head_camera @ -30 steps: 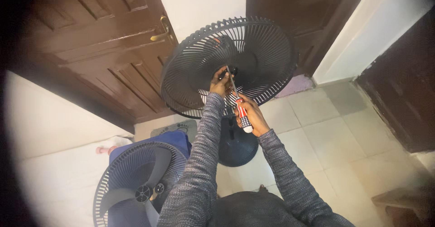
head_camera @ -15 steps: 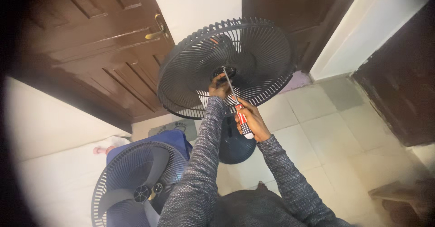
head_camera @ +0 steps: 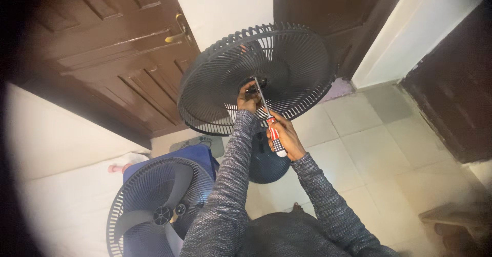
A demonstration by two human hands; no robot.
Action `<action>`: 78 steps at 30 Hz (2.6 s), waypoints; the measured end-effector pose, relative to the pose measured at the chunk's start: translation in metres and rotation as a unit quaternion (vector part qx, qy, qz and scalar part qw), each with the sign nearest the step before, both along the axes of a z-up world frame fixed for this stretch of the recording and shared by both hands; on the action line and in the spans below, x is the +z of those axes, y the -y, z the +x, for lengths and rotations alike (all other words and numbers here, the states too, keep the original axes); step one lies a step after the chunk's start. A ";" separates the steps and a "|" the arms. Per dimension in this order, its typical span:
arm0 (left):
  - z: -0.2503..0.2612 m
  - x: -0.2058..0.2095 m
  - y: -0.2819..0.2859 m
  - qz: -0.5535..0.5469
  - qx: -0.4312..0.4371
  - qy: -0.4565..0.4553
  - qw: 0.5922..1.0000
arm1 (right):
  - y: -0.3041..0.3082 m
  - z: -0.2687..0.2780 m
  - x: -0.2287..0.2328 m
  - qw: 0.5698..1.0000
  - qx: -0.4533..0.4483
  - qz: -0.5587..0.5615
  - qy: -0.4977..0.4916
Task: The person uses a screwdriver to tighten screws on the central hub of two standing fans. They alternate between a black fan and a blue fan, securing the fan blades to the motor housing.
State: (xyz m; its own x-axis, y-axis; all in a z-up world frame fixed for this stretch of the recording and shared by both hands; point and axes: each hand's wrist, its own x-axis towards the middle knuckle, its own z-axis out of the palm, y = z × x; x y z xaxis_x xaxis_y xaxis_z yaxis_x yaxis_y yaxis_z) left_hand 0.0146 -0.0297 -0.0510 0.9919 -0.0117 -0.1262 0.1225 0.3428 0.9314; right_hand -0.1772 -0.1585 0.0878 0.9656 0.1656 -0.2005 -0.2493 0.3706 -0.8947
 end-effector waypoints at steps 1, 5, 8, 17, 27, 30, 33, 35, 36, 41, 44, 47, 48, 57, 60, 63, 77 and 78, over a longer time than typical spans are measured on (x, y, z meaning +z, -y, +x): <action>0.000 -0.001 -0.001 -0.006 0.002 -0.004 1.000 | 0.000 0.001 -0.001 1.000 -0.001 0.001 -0.002; -0.002 0.003 -0.001 0.004 0.007 -0.012 1.000 | 0.004 0.002 0.000 1.000 0.005 -0.011 -0.002; -0.006 0.006 -0.002 0.014 0.000 0.001 1.000 | 0.005 0.003 0.001 1.000 0.008 -0.018 -0.005; -0.009 0.010 -0.004 0.018 -0.004 0.012 1.000 | -0.001 0.006 0.006 0.999 0.002 -0.044 -0.012; 0.000 0.002 -0.003 0.016 0.010 -0.050 0.999 | 0.009 0.009 0.000 0.996 0.034 0.076 -0.033; 0.000 -0.001 -0.003 -0.018 -0.001 -0.008 1.000 | 0.012 0.009 -0.003 0.994 0.049 0.097 -0.026; 0.000 -0.001 -0.004 0.000 -0.002 -0.023 1.000 | 0.015 0.011 -0.004 0.993 0.052 0.103 -0.029; -0.001 0.001 -0.004 0.001 -0.001 -0.009 1.000 | 0.017 0.013 -0.004 0.993 0.048 0.100 -0.032; -0.002 0.001 -0.004 0.001 0.000 -0.001 1.000 | 0.018 0.013 -0.003 0.994 0.045 0.098 -0.034; -0.004 0.009 -0.002 -0.002 0.007 -0.038 0.999 | 0.019 0.010 0.003 0.996 0.052 0.066 -0.031; -0.003 0.006 -0.004 0.009 0.005 -0.043 0.999 | 0.017 0.008 0.007 0.996 0.049 0.062 -0.031; 0.000 -0.002 -0.003 -0.009 0.003 -0.034 0.999 | 0.017 0.008 0.006 0.997 0.047 0.046 -0.030; 0.001 -0.004 -0.002 -0.019 0.003 -0.027 0.999 | 0.018 0.009 0.005 0.998 0.047 0.037 -0.030; -0.001 0.000 -0.003 -0.018 -0.010 -0.027 0.999 | 0.018 0.011 0.000 0.996 0.051 0.065 -0.017; -0.003 0.007 -0.003 -0.016 -0.006 -0.023 1.000 | 0.017 0.011 0.001 0.997 0.053 0.053 -0.023; -0.005 0.009 -0.003 0.001 0.007 -0.045 0.999 | 0.017 0.010 0.001 0.997 0.051 0.052 -0.024; -0.003 0.010 -0.003 0.030 0.006 -0.036 0.999 | 0.018 0.011 0.002 0.998 0.048 0.033 -0.012; -0.004 0.011 -0.003 0.017 -0.003 -0.023 1.000 | 0.018 0.011 0.002 0.998 0.048 0.028 -0.017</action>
State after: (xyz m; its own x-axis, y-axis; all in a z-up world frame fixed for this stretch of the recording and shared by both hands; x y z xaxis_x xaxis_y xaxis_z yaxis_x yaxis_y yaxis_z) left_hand 0.0108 -0.0262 -0.0402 0.9851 -0.0121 -0.1713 0.1666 0.3100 0.9360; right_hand -0.1667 -0.1770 0.0901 0.9377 0.2687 -0.2201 -0.3152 0.3921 -0.8643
